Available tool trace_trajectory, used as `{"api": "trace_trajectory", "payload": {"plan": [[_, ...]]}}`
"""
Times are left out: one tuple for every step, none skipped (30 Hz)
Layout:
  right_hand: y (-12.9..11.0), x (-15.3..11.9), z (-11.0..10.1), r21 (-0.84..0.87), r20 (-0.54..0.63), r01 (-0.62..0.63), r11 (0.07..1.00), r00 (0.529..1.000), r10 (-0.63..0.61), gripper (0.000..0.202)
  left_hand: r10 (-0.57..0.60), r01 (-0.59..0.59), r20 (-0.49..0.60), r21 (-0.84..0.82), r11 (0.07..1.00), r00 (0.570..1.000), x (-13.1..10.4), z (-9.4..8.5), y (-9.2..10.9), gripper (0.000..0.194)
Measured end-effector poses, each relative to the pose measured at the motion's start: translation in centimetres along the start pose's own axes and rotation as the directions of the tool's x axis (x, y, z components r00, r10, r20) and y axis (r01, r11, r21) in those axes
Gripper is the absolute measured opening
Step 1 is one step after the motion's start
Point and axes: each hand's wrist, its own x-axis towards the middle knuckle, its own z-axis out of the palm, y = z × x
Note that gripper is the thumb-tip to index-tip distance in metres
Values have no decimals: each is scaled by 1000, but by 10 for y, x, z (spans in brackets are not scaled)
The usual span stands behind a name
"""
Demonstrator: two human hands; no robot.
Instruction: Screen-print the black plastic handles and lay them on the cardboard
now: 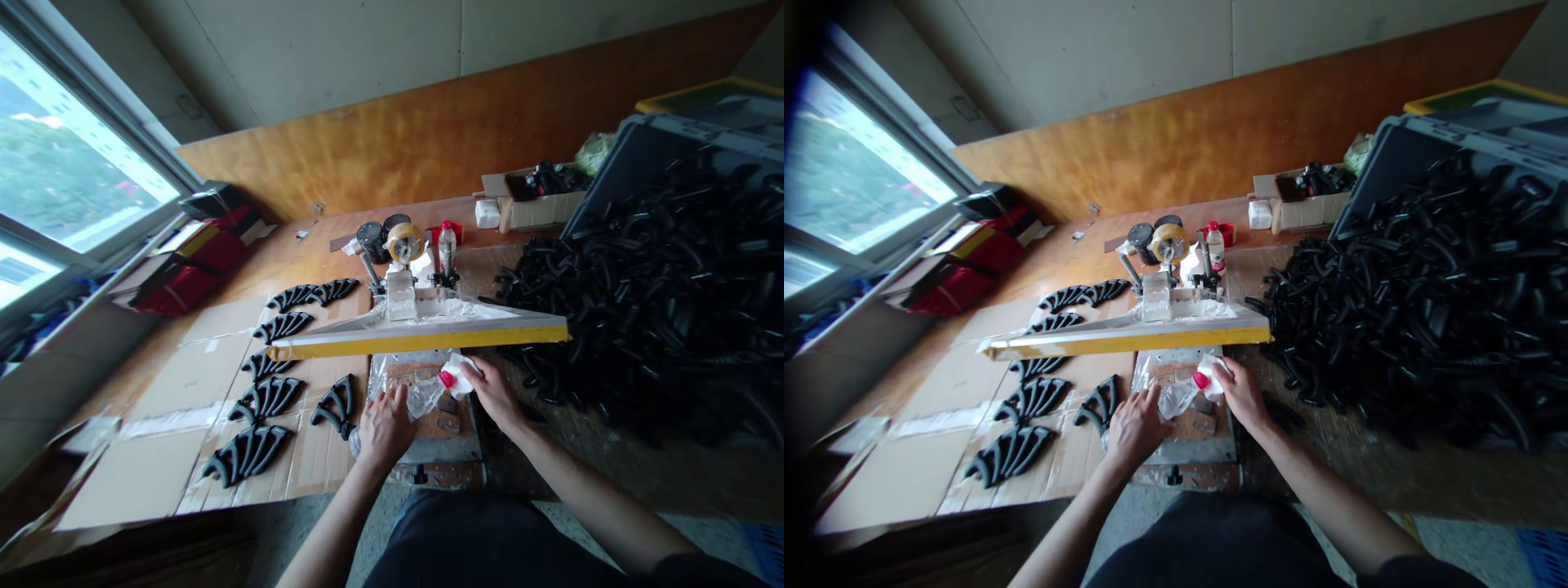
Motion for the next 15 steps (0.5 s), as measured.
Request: {"api": "trace_trajectory", "payload": {"plan": [[1,0,0,32,-10,-20,999,1000,21,43,8,-8,2,9,1000,1000,3,-2,0,37],[2,0,-1,68,-21,-41,997,999,43,44,15,-15,5,14,1000,1000,5,-3,1,36],[2,0,-1,104,-31,-59,993,998,63,46,18,-18,8,16,1000,1000,6,-4,1,35],[3,0,-1,138,-39,-73,988,996,79,47,19,-20,12,15,1000,1000,7,-5,1,35],[3,0,-1,169,-48,-83,982,995,92,47,20,-20,16,13,1000,1000,8,-5,1,35],[4,0,-1,197,-55,-89,976,993,102,48,22,-22,19,9,1000,1000,8,-5,1,35],[4,0,0,220,-62,-95,971,992,111,49,25,-25,22,5,1000,999,7,-4,1,36],[4,0,0,238,-69,-100,966,990,120,50,31,-31,25,2,1000,999,7,-4,0,36],[5,0,1,249,-74,-104,963,989,126,51,38,-38,29,-1,999,999,6,-3,0,36],[5,1,2,256,-77,-106,961,989,130,51,44,-44,34,-3,999,998,5,-2,-1,36],[6,1,2,258,-80,-106,960,988,131,51,47,-47,39,-5,999,998,5,-2,-1,35],[6,1,3,256,-83,-103,961,988,128,50,45,-45,47,-7,999,998,4,-2,-2,33],[7,2,4,251,-88,-98,963,988,124,49,40,-40,56,-11,999,998,4,-3,-2,32],[7,2,5,242,-92,-94,966,989,119,48,31,-30,64,-18,999,997,4,-4,-3,31],[8,2,6,229,-96,-91,969,989,116,48,19,-17,73,-28,999,997,5,-5,-4,31]]}}
